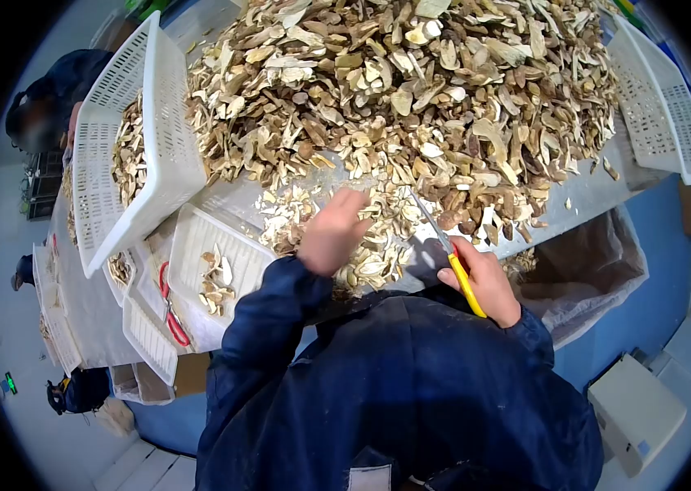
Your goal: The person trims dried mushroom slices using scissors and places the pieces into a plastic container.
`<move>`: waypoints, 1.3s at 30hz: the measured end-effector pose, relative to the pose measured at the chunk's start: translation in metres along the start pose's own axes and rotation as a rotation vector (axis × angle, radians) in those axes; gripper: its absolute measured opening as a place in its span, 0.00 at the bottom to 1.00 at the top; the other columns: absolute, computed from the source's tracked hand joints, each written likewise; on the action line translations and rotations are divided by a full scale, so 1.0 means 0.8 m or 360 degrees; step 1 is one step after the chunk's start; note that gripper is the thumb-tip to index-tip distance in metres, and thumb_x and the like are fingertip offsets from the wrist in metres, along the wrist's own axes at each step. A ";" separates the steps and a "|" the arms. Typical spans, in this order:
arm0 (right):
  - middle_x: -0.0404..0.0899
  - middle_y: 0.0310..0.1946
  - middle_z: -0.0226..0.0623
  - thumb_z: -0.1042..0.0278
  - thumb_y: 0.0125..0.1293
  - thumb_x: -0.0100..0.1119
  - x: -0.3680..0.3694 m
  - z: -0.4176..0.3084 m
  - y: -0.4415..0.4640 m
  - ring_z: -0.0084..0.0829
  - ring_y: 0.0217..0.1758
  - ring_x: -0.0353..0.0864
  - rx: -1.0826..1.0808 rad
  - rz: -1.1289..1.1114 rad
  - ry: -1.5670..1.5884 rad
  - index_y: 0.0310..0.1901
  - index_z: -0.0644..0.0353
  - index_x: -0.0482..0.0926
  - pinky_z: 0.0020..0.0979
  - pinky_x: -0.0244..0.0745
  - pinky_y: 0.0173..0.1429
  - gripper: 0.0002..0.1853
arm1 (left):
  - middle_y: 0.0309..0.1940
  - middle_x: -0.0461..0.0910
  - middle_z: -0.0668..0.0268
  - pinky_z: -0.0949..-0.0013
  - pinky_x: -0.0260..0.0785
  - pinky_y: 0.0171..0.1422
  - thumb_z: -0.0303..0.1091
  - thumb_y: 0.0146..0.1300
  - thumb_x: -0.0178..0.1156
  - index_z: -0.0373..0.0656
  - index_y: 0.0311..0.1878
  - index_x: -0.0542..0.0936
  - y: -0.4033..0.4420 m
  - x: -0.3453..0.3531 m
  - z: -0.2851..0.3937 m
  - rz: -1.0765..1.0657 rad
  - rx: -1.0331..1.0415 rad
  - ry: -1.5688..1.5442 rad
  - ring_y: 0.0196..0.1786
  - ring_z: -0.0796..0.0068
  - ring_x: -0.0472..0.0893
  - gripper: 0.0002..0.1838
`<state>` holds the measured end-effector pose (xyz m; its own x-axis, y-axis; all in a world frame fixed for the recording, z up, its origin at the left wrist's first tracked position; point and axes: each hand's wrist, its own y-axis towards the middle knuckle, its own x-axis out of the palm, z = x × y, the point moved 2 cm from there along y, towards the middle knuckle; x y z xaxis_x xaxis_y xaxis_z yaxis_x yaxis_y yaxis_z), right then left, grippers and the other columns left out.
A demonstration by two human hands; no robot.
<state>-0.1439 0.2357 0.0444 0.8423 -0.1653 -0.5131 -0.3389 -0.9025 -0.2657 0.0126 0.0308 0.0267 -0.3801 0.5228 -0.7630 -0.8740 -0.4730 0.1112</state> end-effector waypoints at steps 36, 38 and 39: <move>0.78 0.25 0.48 0.52 0.59 0.67 0.004 0.003 0.000 0.51 0.29 0.79 -0.0030 0.0027 0.0008 0.51 0.60 0.71 0.40 0.71 0.32 0.26 | 0.29 0.71 0.71 0.80 0.65 0.25 0.27 0.62 0.50 0.36 0.45 0.75 0.027 -0.017 -0.100 -0.0172 -0.0779 -0.2595 0.26 0.82 0.73 0.10; 0.78 0.25 0.48 0.52 0.59 0.67 0.003 0.003 0.000 0.51 0.29 0.80 -0.0020 0.0022 0.0012 0.51 0.60 0.71 0.40 0.71 0.32 0.26 | 0.29 0.72 0.71 0.82 0.61 0.25 0.27 0.63 0.50 0.37 0.44 0.75 0.024 -0.024 -0.088 0.0055 -0.0909 -0.2651 0.29 0.85 0.72 0.08; 0.78 0.25 0.49 0.52 0.59 0.67 0.002 0.004 0.000 0.51 0.29 0.80 -0.0012 0.0022 0.0017 0.51 0.60 0.71 0.40 0.71 0.32 0.26 | 0.29 0.72 0.72 0.83 0.59 0.25 0.27 0.64 0.50 0.38 0.43 0.75 0.026 -0.030 -0.079 0.0169 -0.0973 -0.2675 0.30 0.87 0.72 0.08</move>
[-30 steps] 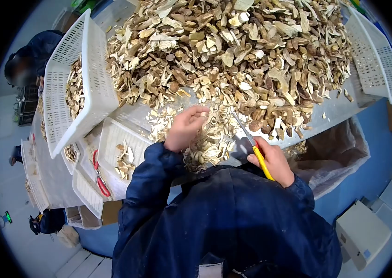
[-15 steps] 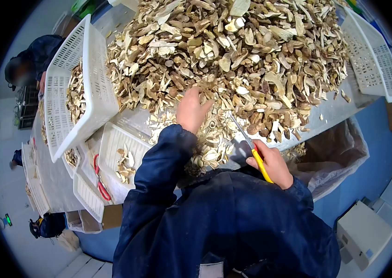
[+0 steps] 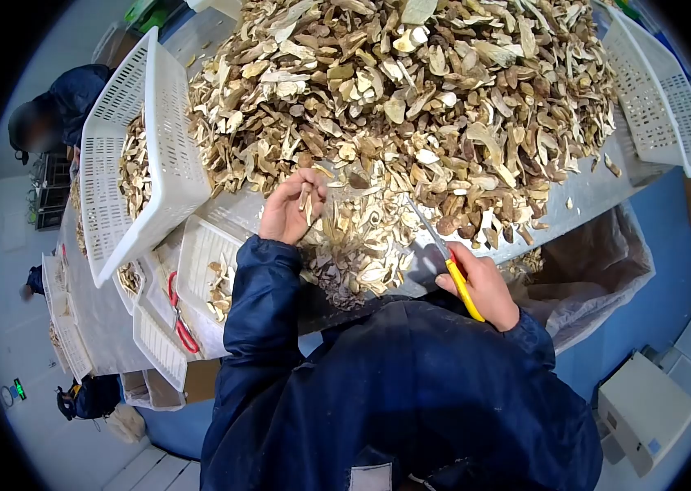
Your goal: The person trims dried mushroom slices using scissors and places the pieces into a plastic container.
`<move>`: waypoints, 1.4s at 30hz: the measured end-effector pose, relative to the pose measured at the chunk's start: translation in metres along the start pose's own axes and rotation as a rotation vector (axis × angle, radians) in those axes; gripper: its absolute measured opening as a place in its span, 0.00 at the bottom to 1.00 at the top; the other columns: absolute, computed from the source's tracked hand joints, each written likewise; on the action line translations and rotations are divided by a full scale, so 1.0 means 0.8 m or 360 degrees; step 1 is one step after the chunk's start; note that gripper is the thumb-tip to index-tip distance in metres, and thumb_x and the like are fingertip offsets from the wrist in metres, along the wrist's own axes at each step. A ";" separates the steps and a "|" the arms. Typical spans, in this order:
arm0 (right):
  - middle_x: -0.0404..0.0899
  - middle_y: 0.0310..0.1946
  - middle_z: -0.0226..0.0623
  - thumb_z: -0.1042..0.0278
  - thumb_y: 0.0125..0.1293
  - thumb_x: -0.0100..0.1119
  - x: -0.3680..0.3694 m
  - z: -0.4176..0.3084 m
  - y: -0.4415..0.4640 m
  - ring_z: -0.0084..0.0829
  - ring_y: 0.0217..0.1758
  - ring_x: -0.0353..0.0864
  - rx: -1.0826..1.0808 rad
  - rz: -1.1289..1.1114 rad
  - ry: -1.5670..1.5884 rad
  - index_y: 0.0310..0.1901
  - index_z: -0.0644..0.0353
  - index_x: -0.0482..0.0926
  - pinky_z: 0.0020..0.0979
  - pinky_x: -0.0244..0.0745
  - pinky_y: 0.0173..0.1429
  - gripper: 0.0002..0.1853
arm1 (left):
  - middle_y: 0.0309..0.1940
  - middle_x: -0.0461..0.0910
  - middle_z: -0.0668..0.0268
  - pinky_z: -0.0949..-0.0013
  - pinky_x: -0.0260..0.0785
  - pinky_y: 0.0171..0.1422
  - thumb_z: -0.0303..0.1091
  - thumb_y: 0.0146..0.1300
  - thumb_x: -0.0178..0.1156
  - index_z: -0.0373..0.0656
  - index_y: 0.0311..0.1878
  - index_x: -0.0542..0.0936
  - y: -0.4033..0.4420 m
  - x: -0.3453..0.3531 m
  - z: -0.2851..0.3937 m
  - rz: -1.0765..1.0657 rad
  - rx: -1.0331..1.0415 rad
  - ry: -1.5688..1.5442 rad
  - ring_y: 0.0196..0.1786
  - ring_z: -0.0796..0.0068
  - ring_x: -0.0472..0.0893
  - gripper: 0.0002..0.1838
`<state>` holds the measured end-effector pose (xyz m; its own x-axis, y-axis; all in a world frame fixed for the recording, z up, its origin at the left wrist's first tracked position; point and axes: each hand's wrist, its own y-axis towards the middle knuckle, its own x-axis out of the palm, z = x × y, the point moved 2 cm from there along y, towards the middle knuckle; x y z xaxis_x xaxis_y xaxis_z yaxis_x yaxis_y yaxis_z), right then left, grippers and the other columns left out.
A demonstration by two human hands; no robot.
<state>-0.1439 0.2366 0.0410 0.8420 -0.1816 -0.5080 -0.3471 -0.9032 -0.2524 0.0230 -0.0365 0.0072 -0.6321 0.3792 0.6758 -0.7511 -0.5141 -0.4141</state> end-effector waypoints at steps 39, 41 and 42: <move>0.78 0.25 0.47 0.51 0.57 0.68 0.001 -0.005 0.000 0.51 0.27 0.79 -0.0085 0.0043 -0.0140 0.50 0.59 0.72 0.42 0.70 0.31 0.26 | 0.32 0.77 0.72 0.77 0.68 0.34 0.30 0.62 0.58 0.41 0.46 0.79 0.047 -0.003 0.014 0.0071 0.0089 0.0842 0.34 0.84 0.75 0.09; 0.78 0.25 0.46 0.51 0.57 0.68 0.001 -0.008 0.000 0.50 0.27 0.79 -0.0087 0.0029 -0.0154 0.50 0.59 0.72 0.42 0.70 0.30 0.26 | 0.35 0.80 0.67 0.73 0.70 0.37 0.30 0.60 0.60 0.39 0.46 0.79 0.056 0.014 0.013 0.0233 0.0395 0.1727 0.35 0.77 0.78 0.11; 0.78 0.25 0.46 0.51 0.57 0.68 0.001 -0.009 -0.002 0.50 0.27 0.79 -0.0080 0.0026 -0.0160 0.50 0.59 0.72 0.42 0.70 0.30 0.26 | 0.36 0.81 0.64 0.72 0.72 0.39 0.30 0.60 0.61 0.38 0.46 0.79 0.058 0.033 0.012 0.0311 0.0554 0.2167 0.35 0.74 0.80 0.12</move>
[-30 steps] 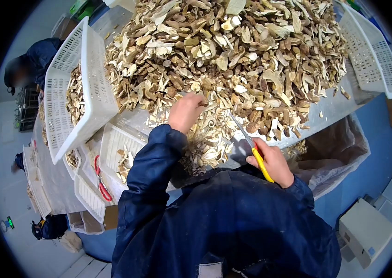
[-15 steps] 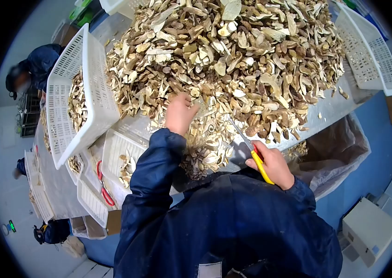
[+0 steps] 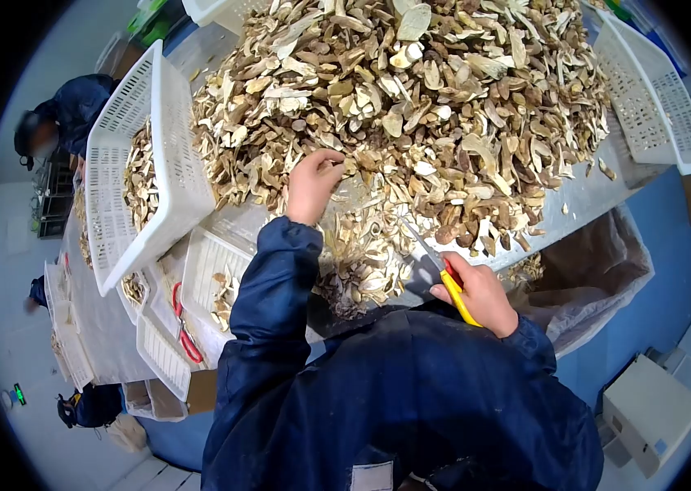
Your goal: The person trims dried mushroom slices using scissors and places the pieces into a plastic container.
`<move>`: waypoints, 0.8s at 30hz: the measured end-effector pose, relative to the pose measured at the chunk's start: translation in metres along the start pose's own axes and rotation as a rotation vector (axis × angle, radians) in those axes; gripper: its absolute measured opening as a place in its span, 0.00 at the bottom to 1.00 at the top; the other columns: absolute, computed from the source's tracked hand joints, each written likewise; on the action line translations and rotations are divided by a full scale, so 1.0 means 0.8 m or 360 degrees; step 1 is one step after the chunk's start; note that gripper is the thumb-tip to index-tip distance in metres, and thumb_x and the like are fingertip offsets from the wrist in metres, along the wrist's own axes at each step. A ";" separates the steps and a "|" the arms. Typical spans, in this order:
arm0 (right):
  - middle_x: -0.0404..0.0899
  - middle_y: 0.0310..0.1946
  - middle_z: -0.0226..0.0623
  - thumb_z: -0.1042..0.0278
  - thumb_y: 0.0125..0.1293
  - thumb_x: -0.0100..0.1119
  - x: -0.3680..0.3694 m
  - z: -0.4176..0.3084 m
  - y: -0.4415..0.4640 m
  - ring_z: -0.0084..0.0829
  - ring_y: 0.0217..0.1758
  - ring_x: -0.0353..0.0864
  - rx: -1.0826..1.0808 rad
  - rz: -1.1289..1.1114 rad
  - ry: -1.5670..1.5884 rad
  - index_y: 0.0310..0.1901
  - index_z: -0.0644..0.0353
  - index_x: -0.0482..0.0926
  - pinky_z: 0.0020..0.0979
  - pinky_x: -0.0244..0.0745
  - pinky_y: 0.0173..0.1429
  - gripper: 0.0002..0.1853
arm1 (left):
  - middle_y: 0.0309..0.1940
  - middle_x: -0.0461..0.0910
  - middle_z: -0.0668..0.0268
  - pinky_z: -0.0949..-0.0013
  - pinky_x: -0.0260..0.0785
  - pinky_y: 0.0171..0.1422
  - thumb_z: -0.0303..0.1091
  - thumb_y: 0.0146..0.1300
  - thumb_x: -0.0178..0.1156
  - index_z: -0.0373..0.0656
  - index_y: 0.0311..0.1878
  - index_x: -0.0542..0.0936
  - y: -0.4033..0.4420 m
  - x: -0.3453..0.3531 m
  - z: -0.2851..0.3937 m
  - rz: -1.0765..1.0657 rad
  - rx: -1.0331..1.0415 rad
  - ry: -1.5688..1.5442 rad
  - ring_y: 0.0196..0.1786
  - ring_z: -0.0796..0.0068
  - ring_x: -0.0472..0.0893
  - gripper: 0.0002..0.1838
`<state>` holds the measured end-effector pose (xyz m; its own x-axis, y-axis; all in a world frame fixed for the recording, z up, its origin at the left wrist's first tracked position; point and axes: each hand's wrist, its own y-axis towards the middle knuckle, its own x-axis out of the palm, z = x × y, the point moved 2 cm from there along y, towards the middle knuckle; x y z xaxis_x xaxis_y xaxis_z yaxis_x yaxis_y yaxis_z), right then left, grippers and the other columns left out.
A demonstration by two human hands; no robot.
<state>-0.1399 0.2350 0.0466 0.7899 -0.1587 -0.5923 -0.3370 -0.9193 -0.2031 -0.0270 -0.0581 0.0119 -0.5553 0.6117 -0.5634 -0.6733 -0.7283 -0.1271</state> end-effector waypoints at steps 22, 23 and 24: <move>0.75 0.33 0.47 0.52 0.57 0.68 0.023 -0.029 0.020 0.50 0.38 0.76 -0.0065 -0.0261 0.0177 0.57 0.59 0.64 0.43 0.70 0.41 0.32 | 0.31 0.72 0.70 0.84 0.56 0.23 0.28 0.66 0.54 0.44 0.49 0.69 -0.140 0.038 0.058 -0.0155 -0.0649 -0.1775 0.28 0.85 0.71 0.10; 0.76 0.33 0.47 0.52 0.57 0.67 0.026 -0.030 0.019 0.50 0.38 0.76 -0.0066 -0.0257 0.0193 0.57 0.59 0.64 0.43 0.70 0.41 0.32 | 0.32 0.72 0.70 0.84 0.56 0.24 0.27 0.66 0.54 0.43 0.49 0.69 -0.143 0.043 0.053 -0.0170 -0.0629 -0.1803 0.30 0.84 0.72 0.10; 0.76 0.33 0.48 0.52 0.58 0.67 0.029 -0.031 0.018 0.51 0.38 0.77 -0.0068 -0.0254 0.0210 0.57 0.59 0.65 0.43 0.70 0.41 0.32 | 0.34 0.72 0.70 0.84 0.57 0.24 0.27 0.66 0.54 0.43 0.49 0.69 -0.146 0.046 0.049 -0.0185 -0.0610 -0.1830 0.31 0.84 0.73 0.10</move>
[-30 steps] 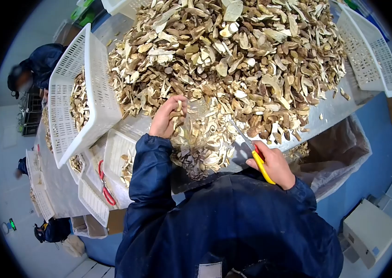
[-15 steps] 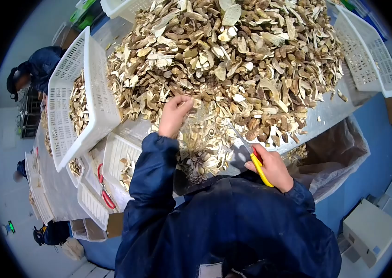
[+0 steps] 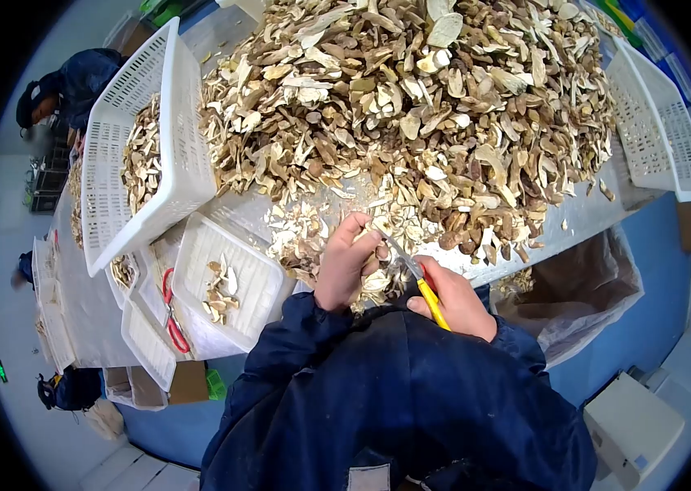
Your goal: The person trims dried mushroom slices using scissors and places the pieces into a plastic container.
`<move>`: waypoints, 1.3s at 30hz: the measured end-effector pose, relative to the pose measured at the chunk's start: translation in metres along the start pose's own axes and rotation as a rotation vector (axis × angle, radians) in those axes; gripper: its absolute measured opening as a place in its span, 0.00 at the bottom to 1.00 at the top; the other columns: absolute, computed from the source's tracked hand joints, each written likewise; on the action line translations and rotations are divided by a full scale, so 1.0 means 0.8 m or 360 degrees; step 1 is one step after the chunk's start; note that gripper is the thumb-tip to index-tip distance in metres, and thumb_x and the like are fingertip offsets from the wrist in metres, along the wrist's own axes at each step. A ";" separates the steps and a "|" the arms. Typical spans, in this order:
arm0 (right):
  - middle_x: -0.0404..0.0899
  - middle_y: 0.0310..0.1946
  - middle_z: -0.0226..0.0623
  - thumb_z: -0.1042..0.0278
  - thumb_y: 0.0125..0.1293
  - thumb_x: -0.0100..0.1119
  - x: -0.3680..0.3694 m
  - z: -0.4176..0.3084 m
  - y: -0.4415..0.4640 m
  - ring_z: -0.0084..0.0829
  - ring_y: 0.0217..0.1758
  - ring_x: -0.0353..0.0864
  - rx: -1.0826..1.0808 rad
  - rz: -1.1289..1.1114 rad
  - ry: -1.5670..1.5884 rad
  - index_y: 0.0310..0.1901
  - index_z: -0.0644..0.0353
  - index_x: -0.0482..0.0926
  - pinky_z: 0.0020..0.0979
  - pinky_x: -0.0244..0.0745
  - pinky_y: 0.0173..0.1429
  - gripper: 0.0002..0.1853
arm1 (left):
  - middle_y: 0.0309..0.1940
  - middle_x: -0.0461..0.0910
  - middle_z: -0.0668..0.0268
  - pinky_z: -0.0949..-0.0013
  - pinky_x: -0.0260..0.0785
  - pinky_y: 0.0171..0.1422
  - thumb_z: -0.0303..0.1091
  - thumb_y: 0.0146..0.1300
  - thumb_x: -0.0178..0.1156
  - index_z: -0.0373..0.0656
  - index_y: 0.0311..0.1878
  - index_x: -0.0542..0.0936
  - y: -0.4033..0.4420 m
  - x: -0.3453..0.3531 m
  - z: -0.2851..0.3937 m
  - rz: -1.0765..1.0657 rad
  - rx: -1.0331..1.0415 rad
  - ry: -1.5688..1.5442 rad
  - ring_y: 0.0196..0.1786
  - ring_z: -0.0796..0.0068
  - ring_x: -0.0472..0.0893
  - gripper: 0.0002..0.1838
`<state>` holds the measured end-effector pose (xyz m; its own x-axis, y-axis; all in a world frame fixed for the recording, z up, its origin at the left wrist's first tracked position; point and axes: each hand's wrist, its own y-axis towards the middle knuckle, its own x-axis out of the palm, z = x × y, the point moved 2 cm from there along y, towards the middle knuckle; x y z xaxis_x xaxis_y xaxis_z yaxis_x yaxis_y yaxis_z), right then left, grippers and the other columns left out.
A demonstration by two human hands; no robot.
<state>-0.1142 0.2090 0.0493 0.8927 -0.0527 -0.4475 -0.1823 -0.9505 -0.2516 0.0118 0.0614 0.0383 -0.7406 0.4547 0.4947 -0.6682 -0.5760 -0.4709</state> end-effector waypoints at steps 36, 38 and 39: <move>0.77 0.25 0.48 0.55 0.63 0.62 -0.016 0.021 -0.021 0.52 0.30 0.79 0.0197 0.0223 0.0092 0.53 0.60 0.70 0.42 0.70 0.33 0.23 | 0.34 0.74 0.55 0.64 0.70 0.35 0.33 0.57 0.65 0.35 0.47 0.72 0.155 -0.017 0.027 0.0285 0.1009 0.2132 0.30 0.65 0.76 0.18; 0.77 0.25 0.48 0.54 0.63 0.62 -0.014 0.028 -0.020 0.52 0.29 0.79 0.0164 0.0241 0.0099 0.52 0.60 0.70 0.42 0.70 0.33 0.23 | 0.31 0.73 0.58 0.65 0.71 0.36 0.27 0.55 0.64 0.35 0.45 0.71 0.145 -0.021 0.031 0.0269 0.0828 0.1923 0.29 0.66 0.76 0.16; 0.77 0.25 0.48 0.54 0.63 0.62 -0.013 0.029 -0.019 0.52 0.29 0.78 0.0166 0.0240 0.0098 0.52 0.60 0.70 0.43 0.70 0.33 0.23 | 0.30 0.72 0.61 0.67 0.71 0.35 0.26 0.56 0.63 0.35 0.44 0.71 0.142 -0.032 0.029 0.0236 0.0873 0.1887 0.29 0.70 0.75 0.15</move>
<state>-0.1301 0.2310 0.0380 0.8750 -0.2139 -0.4344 -0.3548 -0.8938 -0.2745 -0.0435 -0.0319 -0.0111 -0.6038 0.5181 -0.6058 -0.6682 -0.7434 0.0302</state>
